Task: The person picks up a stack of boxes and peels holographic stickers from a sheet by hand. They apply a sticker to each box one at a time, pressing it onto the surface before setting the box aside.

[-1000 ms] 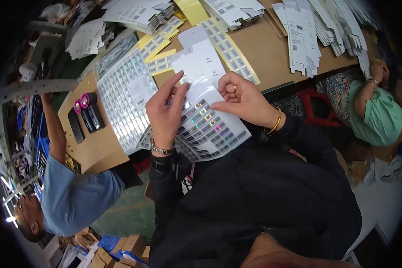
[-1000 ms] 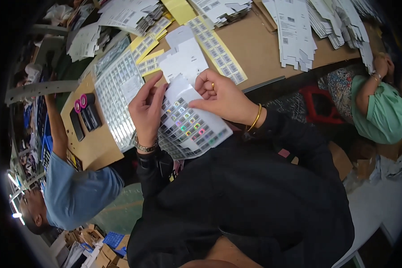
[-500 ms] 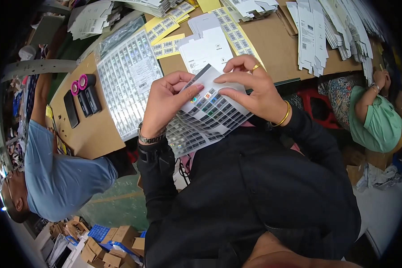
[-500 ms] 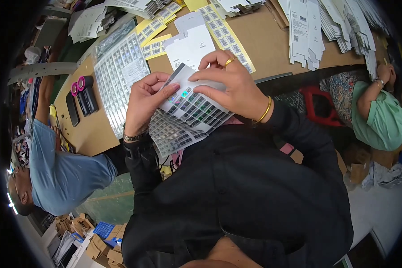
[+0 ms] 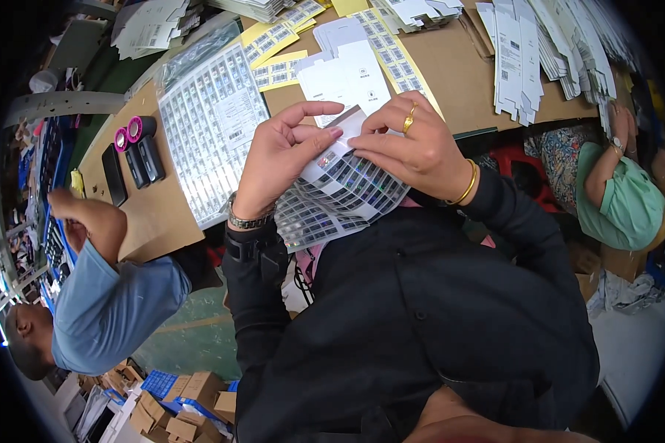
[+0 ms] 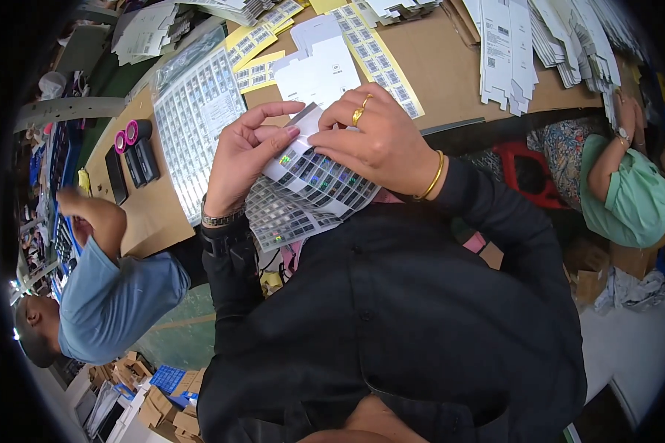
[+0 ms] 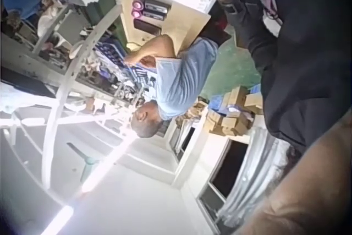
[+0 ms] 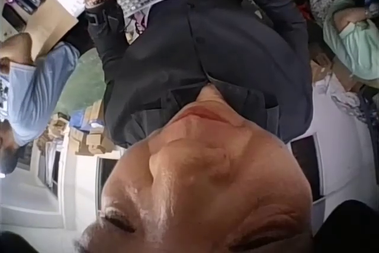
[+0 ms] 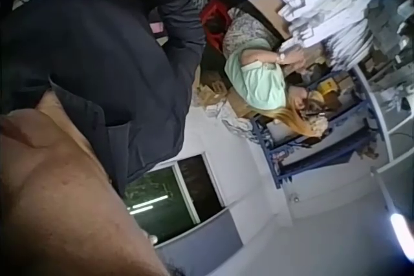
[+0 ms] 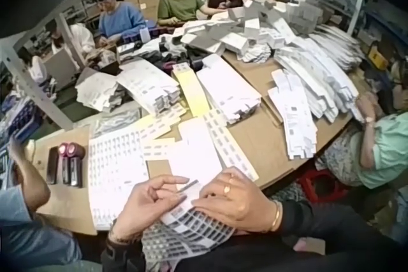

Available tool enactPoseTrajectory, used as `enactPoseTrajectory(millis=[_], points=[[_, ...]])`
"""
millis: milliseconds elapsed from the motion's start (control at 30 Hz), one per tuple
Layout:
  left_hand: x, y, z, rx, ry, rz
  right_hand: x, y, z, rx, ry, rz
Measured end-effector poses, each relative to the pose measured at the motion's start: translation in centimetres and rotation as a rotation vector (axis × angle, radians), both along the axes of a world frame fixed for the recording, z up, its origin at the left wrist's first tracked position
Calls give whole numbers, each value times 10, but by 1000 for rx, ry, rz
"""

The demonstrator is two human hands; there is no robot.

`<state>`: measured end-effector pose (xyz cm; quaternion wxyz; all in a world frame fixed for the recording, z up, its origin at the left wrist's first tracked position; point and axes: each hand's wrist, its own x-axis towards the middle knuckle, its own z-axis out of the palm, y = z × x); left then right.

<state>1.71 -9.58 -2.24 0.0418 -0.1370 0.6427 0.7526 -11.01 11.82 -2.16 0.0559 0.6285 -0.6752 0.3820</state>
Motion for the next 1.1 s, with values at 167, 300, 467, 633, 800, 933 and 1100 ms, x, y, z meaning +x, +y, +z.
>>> enactPoseTrajectory(millis=[167,300,467,633,800,933,1100], points=[[-1,6,-9,-27,-39,93,-1,-2,-5,8,43,17],[-2,6,-12,-50,-41,124,-2,-6,-7,8,2,18],[-2,6,-20,-99,-32,133,-5,-8,-12,26,21,28],[-1,7,-44,-374,25,254,-7,-12,-17,55,-197,32],[1,6,-46,-822,204,156,-46,-29,-31,33,-543,-117],[-2,16,-44,-1049,265,121,-71,-44,-56,99,-474,-195],[-3,20,-60,-1114,336,163,-73,-54,-70,252,-455,-231]])
